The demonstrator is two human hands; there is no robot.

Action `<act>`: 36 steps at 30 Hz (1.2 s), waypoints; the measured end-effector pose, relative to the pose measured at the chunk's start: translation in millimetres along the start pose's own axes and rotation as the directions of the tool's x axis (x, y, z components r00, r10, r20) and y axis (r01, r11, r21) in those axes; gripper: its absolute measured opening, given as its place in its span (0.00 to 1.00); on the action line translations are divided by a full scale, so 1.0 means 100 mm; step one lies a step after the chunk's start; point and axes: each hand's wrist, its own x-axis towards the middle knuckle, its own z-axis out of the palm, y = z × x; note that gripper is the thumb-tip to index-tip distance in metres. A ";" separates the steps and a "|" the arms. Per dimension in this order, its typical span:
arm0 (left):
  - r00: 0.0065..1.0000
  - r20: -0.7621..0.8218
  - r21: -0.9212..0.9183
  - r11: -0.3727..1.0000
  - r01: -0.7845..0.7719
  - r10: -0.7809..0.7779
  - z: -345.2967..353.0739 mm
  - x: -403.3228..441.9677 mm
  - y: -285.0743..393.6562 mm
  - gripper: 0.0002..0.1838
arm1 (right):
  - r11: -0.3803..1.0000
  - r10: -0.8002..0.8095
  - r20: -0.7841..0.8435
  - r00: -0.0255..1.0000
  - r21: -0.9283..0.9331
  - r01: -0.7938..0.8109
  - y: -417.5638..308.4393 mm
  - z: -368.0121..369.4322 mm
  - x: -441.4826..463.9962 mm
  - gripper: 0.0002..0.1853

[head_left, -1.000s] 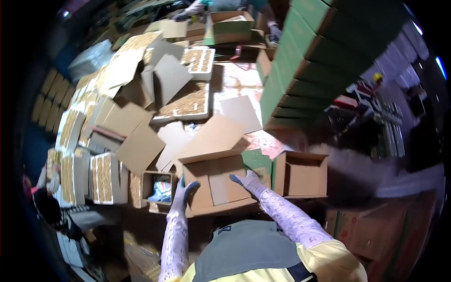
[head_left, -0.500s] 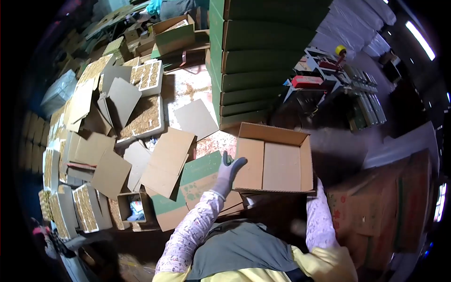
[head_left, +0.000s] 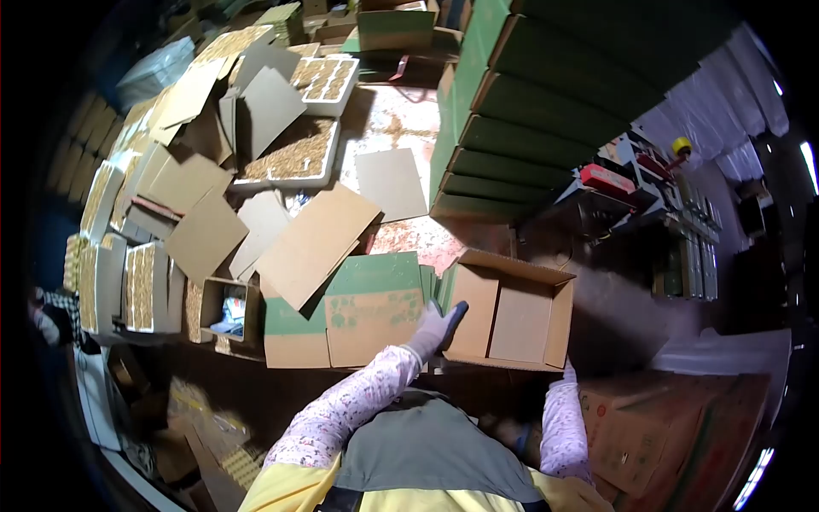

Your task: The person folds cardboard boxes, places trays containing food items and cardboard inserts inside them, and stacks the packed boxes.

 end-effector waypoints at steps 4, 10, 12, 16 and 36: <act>0.965 0.262 -0.260 0.962 0.080 -0.010 0.34 0.35 -0.58 0.50 | 0.996 -0.002 0.075 0.997 0.090 -0.004 0.13 -0.10 0.10 0.24; 0.967 0.249 -0.314 0.949 0.035 0.046 -0.73 -0.09 -0.39 0.52 | 0.915 -0.141 0.363 0.921 0.404 -0.019 -0.13 -0.39 0.49 0.26; 0.949 0.202 0.600 0.736 -0.314 0.241 -1.60 -0.56 -0.54 0.55 | 0.863 -0.154 0.187 0.970 0.503 0.040 -0.41 -0.42 0.37 0.26; 0.964 0.227 0.894 0.364 -0.262 0.136 -2.68 -1.15 -1.83 0.54 | 0.857 -0.198 -0.287 0.937 0.414 0.308 -1.37 -0.10 -0.26 0.24; 0.969 0.011 0.690 0.699 -0.187 0.248 -3.26 -1.19 0.17 0.18 | 0.221 -0.319 0.834 0.451 -0.398 0.891 -2.03 3.99 -2.31 0.11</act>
